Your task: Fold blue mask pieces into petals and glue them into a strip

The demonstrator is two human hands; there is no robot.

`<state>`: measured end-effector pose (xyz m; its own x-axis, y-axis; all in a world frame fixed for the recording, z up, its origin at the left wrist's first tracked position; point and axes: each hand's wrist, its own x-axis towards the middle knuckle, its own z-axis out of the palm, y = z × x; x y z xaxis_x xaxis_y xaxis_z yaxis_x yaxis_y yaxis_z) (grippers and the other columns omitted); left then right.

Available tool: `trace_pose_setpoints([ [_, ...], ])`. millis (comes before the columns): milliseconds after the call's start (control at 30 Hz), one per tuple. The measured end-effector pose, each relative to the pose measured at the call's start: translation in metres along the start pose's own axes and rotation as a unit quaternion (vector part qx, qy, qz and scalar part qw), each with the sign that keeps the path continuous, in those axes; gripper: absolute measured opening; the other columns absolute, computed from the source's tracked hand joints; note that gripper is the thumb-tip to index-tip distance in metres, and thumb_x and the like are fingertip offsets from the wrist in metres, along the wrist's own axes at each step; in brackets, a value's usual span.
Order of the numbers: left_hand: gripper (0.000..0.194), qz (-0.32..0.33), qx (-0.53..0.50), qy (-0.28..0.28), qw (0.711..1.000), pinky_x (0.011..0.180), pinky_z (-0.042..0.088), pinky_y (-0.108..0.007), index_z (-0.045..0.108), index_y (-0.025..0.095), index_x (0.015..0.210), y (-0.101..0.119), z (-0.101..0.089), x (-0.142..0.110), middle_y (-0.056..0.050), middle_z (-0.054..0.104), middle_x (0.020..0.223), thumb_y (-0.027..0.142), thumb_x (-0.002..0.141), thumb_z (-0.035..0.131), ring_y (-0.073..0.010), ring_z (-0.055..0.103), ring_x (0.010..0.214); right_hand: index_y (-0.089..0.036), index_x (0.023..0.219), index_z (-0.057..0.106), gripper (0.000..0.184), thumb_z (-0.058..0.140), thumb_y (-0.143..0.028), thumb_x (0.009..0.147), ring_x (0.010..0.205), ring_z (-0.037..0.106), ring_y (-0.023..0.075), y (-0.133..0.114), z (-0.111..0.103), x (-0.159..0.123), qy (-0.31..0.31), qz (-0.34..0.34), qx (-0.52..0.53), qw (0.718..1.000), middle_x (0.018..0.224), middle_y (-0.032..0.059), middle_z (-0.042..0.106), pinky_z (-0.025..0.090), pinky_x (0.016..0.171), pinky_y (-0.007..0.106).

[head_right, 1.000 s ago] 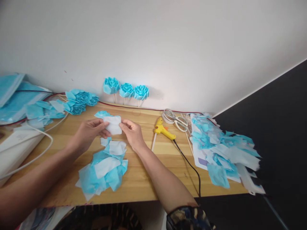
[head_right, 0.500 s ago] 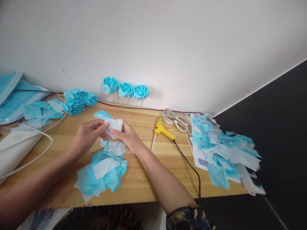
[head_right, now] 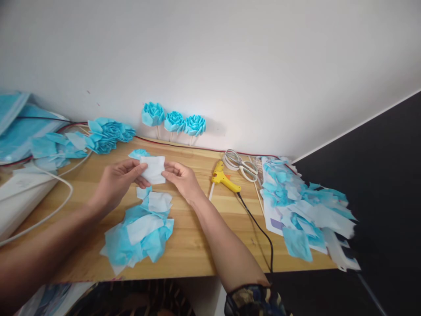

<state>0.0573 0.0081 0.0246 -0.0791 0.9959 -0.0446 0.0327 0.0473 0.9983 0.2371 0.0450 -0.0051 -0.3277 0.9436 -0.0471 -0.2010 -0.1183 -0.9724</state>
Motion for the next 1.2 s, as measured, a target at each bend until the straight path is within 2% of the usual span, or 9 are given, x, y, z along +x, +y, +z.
trace_pose_setpoints([
  [133, 0.024, 0.000, -0.006, -0.005, 1.000, 0.053, 0.053, -0.025, 0.064, 0.019, 0.073, 0.002, 0.000, 0.000, -0.001, 0.069, 0.056, 0.042, 0.079, 0.068, -0.0156, 0.064, 0.049, -0.025, 0.110, 0.071, 0.045, 0.078, -0.047, 0.072, 0.082, 0.065, 0.0152, -0.002, -0.004, 0.001, 0.005, -0.002, 0.042, 0.999, 0.091, 0.0006, 0.073, 0.051, 0.081, 0.029],
  [267, 0.022, 0.015, 0.013, -0.025, 0.999, 0.053, 0.051, -0.025, 0.064, 0.018, 0.072, 0.001, 0.003, -0.004, 0.000, 0.068, 0.055, 0.039, 0.081, 0.066, -0.0154, 0.064, 0.049, -0.029, 0.127, 0.060, 0.073, 0.085, -0.051, 0.062, 0.104, 0.064, 0.0190, -0.003, 0.003, -0.004, -0.043, 0.005, 0.092, 0.995, 0.114, 0.0011, 0.070, 0.050, 0.086, 0.028],
  [400, 0.022, 0.048, 0.058, -0.033, 0.997, 0.054, 0.049, -0.023, 0.065, 0.018, 0.070, -0.004, 0.007, -0.008, 0.001, 0.066, 0.055, 0.036, 0.083, 0.063, -0.0147, 0.063, 0.052, -0.029, 0.134, 0.053, 0.088, 0.089, -0.044, 0.056, 0.096, 0.065, 0.0181, -0.003, 0.018, -0.011, -0.044, 0.031, 0.079, 0.995, 0.107, -0.0004, 0.071, 0.050, 0.082, 0.028],
  [467, 0.022, 0.058, 0.077, -0.031, 0.995, 0.054, 0.048, -0.023, 0.066, 0.019, 0.070, -0.007, 0.009, -0.010, 0.002, 0.066, 0.056, 0.036, 0.084, 0.062, -0.0146, 0.063, 0.053, -0.027, 0.126, 0.060, 0.075, 0.088, -0.041, 0.058, 0.085, 0.064, 0.0166, -0.002, 0.022, -0.013, -0.004, 0.034, 0.060, 0.998, 0.095, -0.0017, 0.071, 0.050, 0.077, 0.027],
  [633, 0.023, 0.052, 0.079, -0.030, 0.995, 0.053, 0.048, -0.022, 0.067, 0.019, 0.071, -0.009, 0.011, -0.010, 0.001, 0.066, 0.057, 0.038, 0.084, 0.063, -0.0146, 0.063, 0.054, -0.019, 0.076, 0.070, 0.025, 0.080, -0.040, 0.067, 0.065, 0.055, 0.0124, -0.002, 0.022, -0.011, 0.071, -0.004, 0.005, 0.997, 0.069, -0.0029, 0.065, 0.045, 0.065, 0.025],
  [900, 0.026, 0.017, 0.065, -0.040, 0.997, 0.053, 0.050, -0.024, 0.064, 0.018, 0.073, -0.009, 0.006, -0.001, -0.001, 0.066, 0.051, 0.042, 0.081, 0.063, -0.0158, 0.062, 0.048, -0.019, 0.070, 0.065, 0.025, 0.075, -0.042, 0.071, 0.066, 0.052, 0.0116, 0.001, 0.017, -0.006, 0.107, -0.034, 0.003, 0.994, 0.067, -0.0038, 0.061, 0.042, 0.068, 0.025],
  [1000, 0.028, 0.031, 0.137, -0.054, 0.989, 0.049, 0.050, -0.026, 0.069, 0.017, 0.094, 0.004, 0.004, -0.008, -0.001, 0.067, 0.052, 0.041, 0.085, 0.057, -0.0172, 0.061, 0.045, -0.019, 0.069, 0.064, 0.026, 0.075, -0.042, 0.071, 0.062, 0.048, 0.0104, 0.005, 0.011, -0.001, 0.130, -0.044, 0.012, 0.990, 0.063, -0.0050, 0.057, 0.041, 0.064, 0.024],
  [1100, 0.041, 0.133, 0.254, -0.086, 0.954, 0.060, 0.056, -0.030, 0.066, 0.027, 0.123, 0.029, 0.002, -0.034, -0.006, 0.078, 0.090, 0.041, 0.084, 0.060, -0.0209, 0.070, 0.062, -0.019, 0.065, 0.061, 0.030, 0.076, -0.044, 0.070, 0.058, 0.046, 0.0094, 0.012, 0.003, 0.004, 0.150, -0.043, 0.025, 0.987, 0.058, -0.0058, 0.054, 0.040, 0.062, 0.024],
  [1200, 0.046, 0.235, 0.286, -0.189, 0.910, 0.082, 0.059, -0.035, 0.060, 0.042, 0.132, 0.042, -0.009, -0.073, -0.003, 0.069, 0.128, 0.040, 0.086, 0.060, -0.0244, 0.073, 0.089, -0.019, 0.065, 0.060, 0.033, 0.077, -0.046, 0.069, 0.059, 0.049, 0.0094, 0.017, 0.000, 0.008, 0.147, -0.042, 0.050, 0.987, 0.060, -0.0054, 0.056, 0.043, 0.065, 0.024],
])
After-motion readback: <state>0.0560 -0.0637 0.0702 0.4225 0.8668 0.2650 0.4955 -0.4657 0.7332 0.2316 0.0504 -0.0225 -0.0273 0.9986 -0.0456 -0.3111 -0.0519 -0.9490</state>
